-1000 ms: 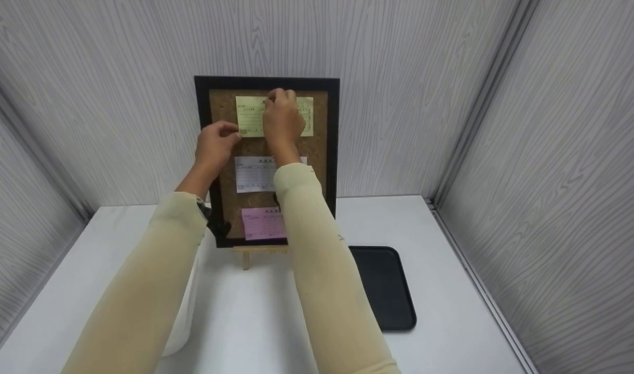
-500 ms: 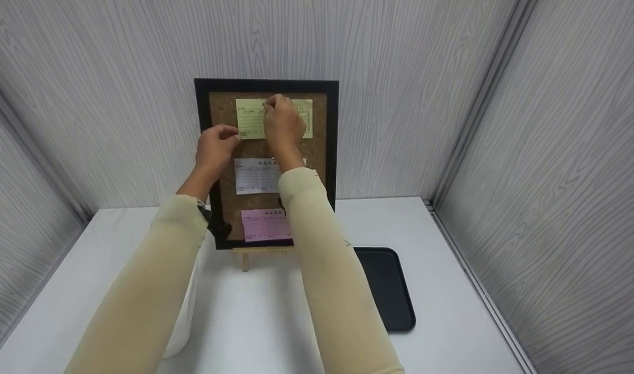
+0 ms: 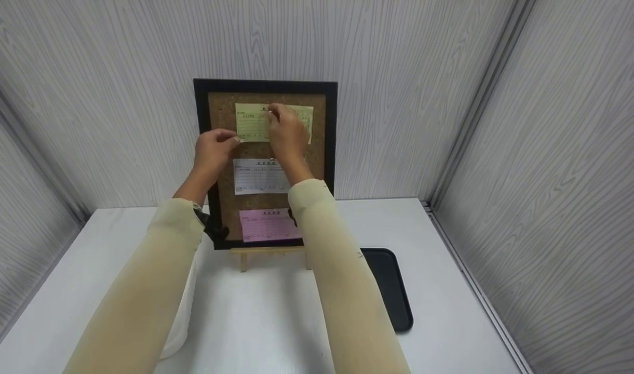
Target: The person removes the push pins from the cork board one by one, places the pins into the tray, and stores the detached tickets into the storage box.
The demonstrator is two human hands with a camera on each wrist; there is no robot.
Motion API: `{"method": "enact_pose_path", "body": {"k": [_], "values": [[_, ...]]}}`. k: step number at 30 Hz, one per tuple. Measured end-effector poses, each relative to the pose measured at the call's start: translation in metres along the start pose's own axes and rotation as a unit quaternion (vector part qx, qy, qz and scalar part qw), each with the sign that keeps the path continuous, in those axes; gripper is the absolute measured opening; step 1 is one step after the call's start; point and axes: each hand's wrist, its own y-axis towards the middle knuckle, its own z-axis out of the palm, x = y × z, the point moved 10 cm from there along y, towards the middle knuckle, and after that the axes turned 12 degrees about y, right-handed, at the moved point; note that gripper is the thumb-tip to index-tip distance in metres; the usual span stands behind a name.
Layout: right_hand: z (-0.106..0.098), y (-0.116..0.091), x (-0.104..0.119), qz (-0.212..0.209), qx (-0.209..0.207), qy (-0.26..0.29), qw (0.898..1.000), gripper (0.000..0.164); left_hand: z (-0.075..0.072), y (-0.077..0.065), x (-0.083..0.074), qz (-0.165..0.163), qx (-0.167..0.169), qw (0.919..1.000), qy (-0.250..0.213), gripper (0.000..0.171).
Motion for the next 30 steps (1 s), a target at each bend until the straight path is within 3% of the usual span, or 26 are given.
{"method": "enact_pose_path", "body": {"k": [12, 19, 25, 30], "values": [[-0.001, -0.013, 0.013, -0.047, -0.005, 0.021, 0.999, 0.021, -0.002, -0.007, 0.005, 0.013, 0.005, 0.9994, -0.033, 0.024], [-0.009, -0.027, 0.014, -0.061, -0.003, 0.051, 0.997, 0.019, -0.002, -0.019, 0.015, 0.009, 0.012, 0.9967, -0.080, 0.026], [-0.022, -0.042, 0.010, -0.071, -0.005, 0.101, 0.992, 0.020, -0.005, -0.032, 0.026, 0.002, 0.006, 0.9933, -0.115, 0.027], [-0.035, -0.061, 0.010, -0.096, -0.002, 0.177, 0.980, 0.021, -0.009, -0.045, 0.037, -0.013, 0.002, 0.9903, -0.139, 0.027]]}}
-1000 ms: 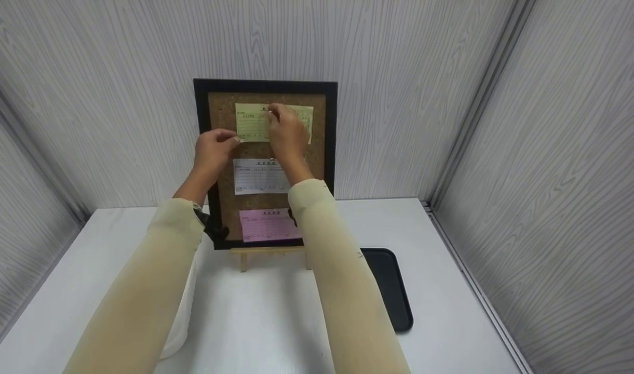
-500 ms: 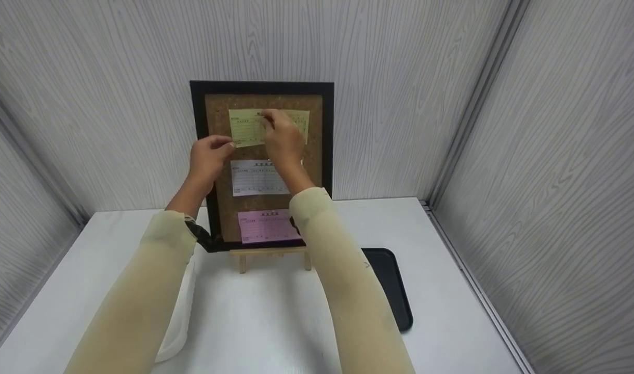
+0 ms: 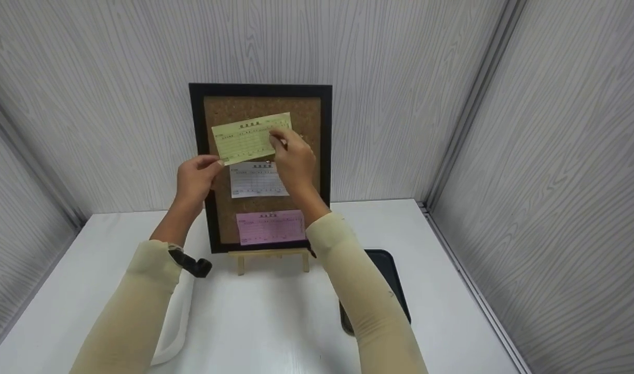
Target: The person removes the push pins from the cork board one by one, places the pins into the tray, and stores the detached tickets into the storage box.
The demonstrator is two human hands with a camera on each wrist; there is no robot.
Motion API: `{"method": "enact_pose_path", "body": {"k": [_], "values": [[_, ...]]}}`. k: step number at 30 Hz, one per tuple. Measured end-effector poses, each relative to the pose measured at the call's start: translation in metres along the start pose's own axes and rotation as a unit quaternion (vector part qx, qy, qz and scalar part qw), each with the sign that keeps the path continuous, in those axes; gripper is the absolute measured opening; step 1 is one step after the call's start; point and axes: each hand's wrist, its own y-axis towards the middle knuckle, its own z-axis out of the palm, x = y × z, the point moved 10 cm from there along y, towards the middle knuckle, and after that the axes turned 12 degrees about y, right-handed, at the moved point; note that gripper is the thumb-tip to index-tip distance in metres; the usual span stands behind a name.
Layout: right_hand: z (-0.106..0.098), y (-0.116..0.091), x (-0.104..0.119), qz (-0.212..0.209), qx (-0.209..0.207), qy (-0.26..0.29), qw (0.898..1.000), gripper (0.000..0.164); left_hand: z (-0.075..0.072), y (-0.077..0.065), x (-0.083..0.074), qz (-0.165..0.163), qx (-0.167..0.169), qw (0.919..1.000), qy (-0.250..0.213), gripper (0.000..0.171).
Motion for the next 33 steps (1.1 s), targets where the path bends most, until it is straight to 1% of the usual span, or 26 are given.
{"method": "enact_pose_path", "body": {"k": [2, 5, 9, 12, 17, 21, 24, 28, 31, 33], "values": [[-0.005, -0.009, 0.003, -0.005, 0.003, 0.033, 0.999, 0.020, -0.002, -0.007, 0.003, -0.004, -0.002, 0.9998, -0.018, 0.027], [-0.018, -0.024, 0.005, -0.006, 0.002, 0.049, 0.999, 0.017, -0.005, -0.018, 0.008, -0.005, 0.001, 0.9987, -0.050, 0.027], [-0.038, -0.045, 0.007, -0.020, -0.001, 0.017, 1.000, 0.015, -0.011, -0.033, 0.015, -0.019, 0.002, 0.9978, -0.063, 0.029], [-0.053, -0.060, 0.005, -0.030, -0.003, 0.009, 0.999, 0.013, -0.020, -0.044, 0.022, -0.033, -0.004, 0.9974, -0.064, 0.029], [-0.076, -0.084, -0.003, -0.021, -0.009, 0.011, 1.000, 0.013, -0.033, -0.062, 0.033, -0.044, -0.012, 0.9967, -0.066, 0.029], [-0.089, -0.103, -0.006, -0.024, -0.010, -0.002, 1.000, 0.013, -0.044, -0.078, 0.048, -0.062, -0.023, 0.9957, -0.066, 0.027], [-0.097, -0.115, -0.004, -0.042, -0.010, -0.012, 0.999, 0.012, -0.052, -0.091, 0.060, -0.074, -0.034, 0.9944, -0.068, 0.027], [-0.111, -0.132, -0.006, -0.050, -0.019, -0.019, 0.998, 0.012, -0.061, -0.111, 0.076, -0.087, -0.044, 0.9925, -0.073, 0.026], [-0.121, -0.145, -0.009, -0.052, -0.025, -0.032, 0.998, 0.015, -0.068, -0.126, 0.089, -0.100, -0.048, 0.9915, -0.067, 0.027], [-0.127, -0.155, -0.012, -0.051, -0.026, -0.043, 0.997, 0.016, -0.072, -0.137, 0.098, -0.115, -0.047, 0.9907, -0.056, 0.029]]}}
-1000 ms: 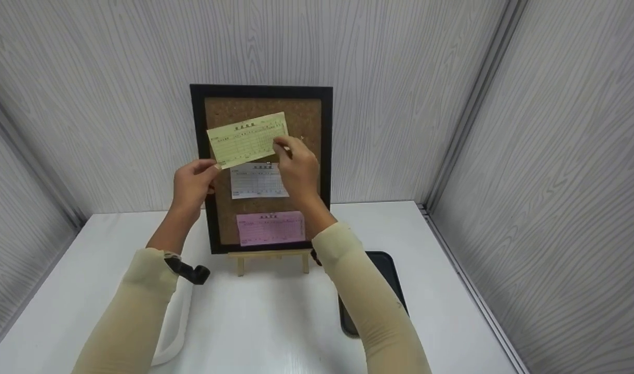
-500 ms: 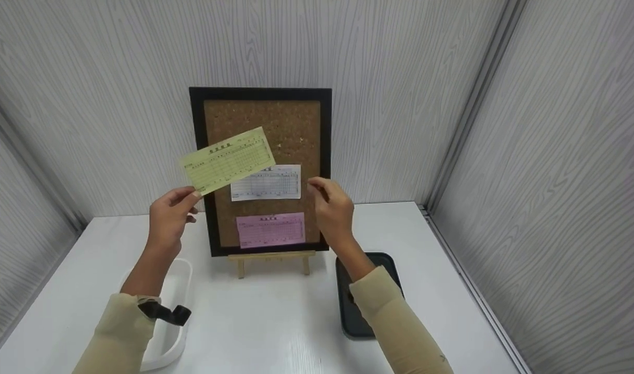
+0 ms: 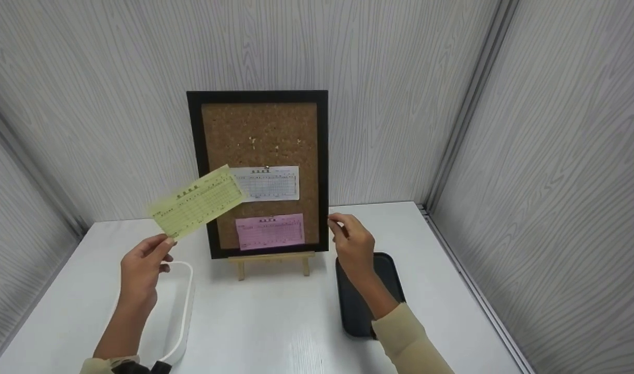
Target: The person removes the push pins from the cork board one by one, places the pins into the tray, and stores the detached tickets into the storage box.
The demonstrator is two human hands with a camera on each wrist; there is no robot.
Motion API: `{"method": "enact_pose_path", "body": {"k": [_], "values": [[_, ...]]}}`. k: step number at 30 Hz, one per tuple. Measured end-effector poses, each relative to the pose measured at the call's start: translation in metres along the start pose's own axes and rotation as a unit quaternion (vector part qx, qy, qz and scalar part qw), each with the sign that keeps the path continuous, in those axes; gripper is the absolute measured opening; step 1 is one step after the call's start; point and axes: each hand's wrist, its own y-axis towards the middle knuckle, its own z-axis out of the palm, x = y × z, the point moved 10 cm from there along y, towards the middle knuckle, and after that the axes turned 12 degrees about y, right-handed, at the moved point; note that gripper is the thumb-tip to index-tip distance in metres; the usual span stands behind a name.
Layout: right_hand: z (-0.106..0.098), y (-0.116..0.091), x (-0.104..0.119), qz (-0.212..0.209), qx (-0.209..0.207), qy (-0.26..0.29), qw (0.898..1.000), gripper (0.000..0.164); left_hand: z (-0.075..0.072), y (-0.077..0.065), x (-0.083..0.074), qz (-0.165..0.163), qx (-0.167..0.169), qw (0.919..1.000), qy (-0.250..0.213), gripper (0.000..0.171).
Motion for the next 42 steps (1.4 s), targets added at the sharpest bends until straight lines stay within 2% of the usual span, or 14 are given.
{"method": "enact_pose_path", "body": {"k": [6, 14, 17, 20, 25, 28, 32, 35, 42], "values": [[-0.013, -0.026, -0.012, 0.023, 0.002, -0.031, 0.999, 0.018, -0.024, -0.020, 0.041, -0.059, -0.016, 0.9973, 0.042, 0.034], [-0.027, -0.055, -0.014, 0.103, -0.009, -0.030, 0.994, 0.014, -0.055, -0.040, 0.086, -0.136, -0.050, 0.9858, 0.085, 0.039], [-0.030, -0.070, -0.030, 0.135, -0.005, -0.025, 0.991, 0.014, -0.069, -0.050, 0.099, -0.168, -0.071, 0.9790, 0.092, 0.041], [-0.034, -0.085, -0.051, 0.161, -0.001, -0.022, 0.987, 0.015, -0.081, -0.058, 0.109, -0.187, -0.088, 0.9741, 0.092, 0.044], [-0.044, -0.103, -0.075, 0.182, -0.001, -0.022, 0.983, 0.016, -0.091, -0.064, 0.120, -0.198, -0.100, 0.9702, 0.097, 0.045], [-0.047, -0.112, -0.084, 0.188, 0.006, -0.036, 0.982, 0.014, -0.098, -0.065, 0.126, -0.203, -0.105, 0.9647, 0.130, 0.044], [-0.047, -0.123, -0.093, 0.194, 0.022, -0.076, 0.978, 0.013, -0.104, -0.067, 0.138, -0.216, -0.097, 0.9553, 0.177, 0.044], [-0.047, -0.129, -0.101, 0.205, 0.030, -0.093, 0.974, 0.012, -0.104, -0.069, 0.148, -0.230, -0.086, 0.9507, 0.190, 0.044], [-0.053, -0.141, -0.126, 0.268, 0.042, -0.088, 0.958, 0.010, -0.106, -0.072, 0.160, -0.236, -0.074, 0.9449, 0.215, 0.044]]}}
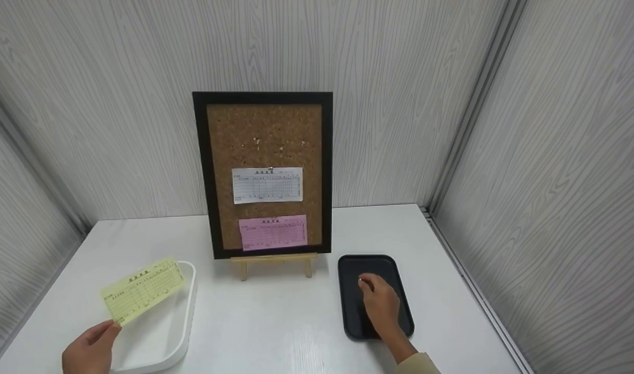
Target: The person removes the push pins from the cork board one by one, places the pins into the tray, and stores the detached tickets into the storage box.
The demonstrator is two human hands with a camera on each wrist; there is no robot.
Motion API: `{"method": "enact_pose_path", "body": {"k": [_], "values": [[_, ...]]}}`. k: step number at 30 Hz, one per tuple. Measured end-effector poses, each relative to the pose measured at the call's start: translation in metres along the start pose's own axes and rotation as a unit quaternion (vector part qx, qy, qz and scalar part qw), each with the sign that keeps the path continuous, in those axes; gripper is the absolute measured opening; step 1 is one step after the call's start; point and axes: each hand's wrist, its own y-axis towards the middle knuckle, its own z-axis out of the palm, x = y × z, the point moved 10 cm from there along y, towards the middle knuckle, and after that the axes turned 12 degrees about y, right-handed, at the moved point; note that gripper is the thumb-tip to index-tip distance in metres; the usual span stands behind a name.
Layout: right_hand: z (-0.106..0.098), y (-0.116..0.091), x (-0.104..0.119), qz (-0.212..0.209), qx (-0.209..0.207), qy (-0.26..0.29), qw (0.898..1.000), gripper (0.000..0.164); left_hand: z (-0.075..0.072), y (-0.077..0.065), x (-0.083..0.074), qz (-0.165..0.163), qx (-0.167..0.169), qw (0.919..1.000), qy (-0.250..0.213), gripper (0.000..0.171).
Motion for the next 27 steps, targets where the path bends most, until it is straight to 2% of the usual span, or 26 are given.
{"method": "enact_pose_path", "body": {"k": [12, 18, 27], "values": [[-0.001, 0.003, -0.031, 0.073, 0.035, -0.013, 0.997, 0.015, 0.011, 0.005, 0.003, 0.011, 0.012, 0.9989, 0.044, 0.043], [-0.001, 0.003, -0.041, 0.092, 0.054, -0.027, 0.994, 0.013, 0.014, 0.003, -0.003, 0.042, -0.001, 0.9964, 0.074, 0.038], [-0.002, 0.000, -0.057, 0.153, 0.088, -0.092, 0.980, 0.012, 0.014, 0.002, -0.006, 0.060, 0.000, 0.9925, 0.107, 0.040]]}}
